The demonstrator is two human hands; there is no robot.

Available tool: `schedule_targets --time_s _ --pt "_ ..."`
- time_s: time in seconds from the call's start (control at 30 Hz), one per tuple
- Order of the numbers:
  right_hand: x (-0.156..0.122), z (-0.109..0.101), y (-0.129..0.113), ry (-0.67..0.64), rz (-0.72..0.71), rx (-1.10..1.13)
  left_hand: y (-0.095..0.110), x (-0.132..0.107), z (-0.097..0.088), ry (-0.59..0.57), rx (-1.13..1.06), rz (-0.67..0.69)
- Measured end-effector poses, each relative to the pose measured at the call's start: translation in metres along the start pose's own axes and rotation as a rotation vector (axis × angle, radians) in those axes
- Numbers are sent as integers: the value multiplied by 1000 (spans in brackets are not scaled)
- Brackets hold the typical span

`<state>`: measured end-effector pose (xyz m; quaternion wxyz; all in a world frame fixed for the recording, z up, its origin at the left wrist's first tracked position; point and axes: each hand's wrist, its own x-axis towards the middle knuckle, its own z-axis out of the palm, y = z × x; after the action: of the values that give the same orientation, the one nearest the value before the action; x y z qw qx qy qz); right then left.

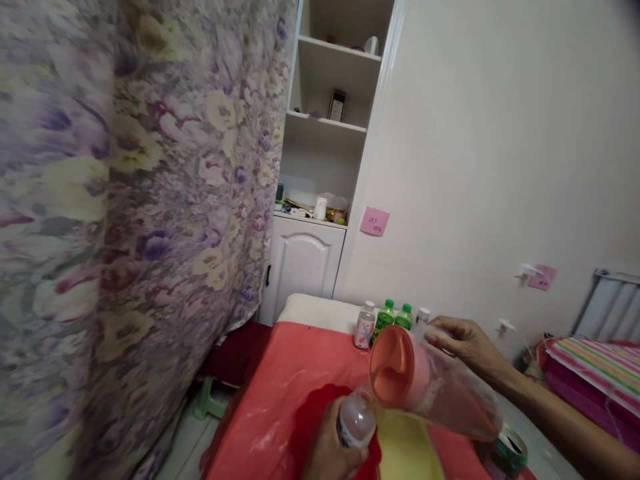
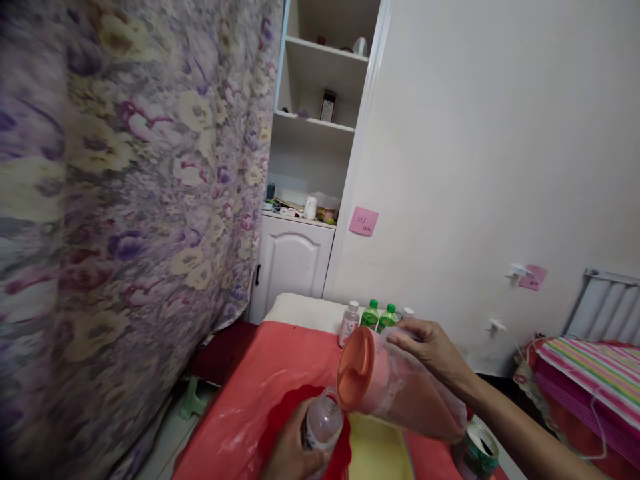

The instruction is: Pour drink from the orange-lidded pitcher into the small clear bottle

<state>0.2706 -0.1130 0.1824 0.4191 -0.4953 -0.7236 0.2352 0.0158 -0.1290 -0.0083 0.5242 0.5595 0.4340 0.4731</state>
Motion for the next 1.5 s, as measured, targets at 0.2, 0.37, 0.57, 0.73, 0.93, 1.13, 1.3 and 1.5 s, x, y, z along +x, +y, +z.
schedule_targets --time_s 0.2,0.37,0.57,0.73,0.93,1.13,1.3,1.5 --pt "4 -2 2 -54 -33 -59 3 -1 0 3 8 -11" --pt "5 -2 -4 -84 -35 -82 2 0 1 13 16 -17" --pt "6 -2 -11 -110 -25 -58 1 0 1 3 25 -15" --pt "6 -2 -11 -131 -20 -60 -3 0 0 3 24 -21" --pt "5 -3 -21 -118 -12 -79 -1 -1 0 4 15 -7" --pt "6 -6 -26 -124 -12 -74 10 -3 0 24 39 -8" --pt "8 -10 -23 -124 -27 -105 7 -2 0 34 43 -2" --pt "9 -12 -27 -112 -57 -143 3 -1 1 34 32 -1"
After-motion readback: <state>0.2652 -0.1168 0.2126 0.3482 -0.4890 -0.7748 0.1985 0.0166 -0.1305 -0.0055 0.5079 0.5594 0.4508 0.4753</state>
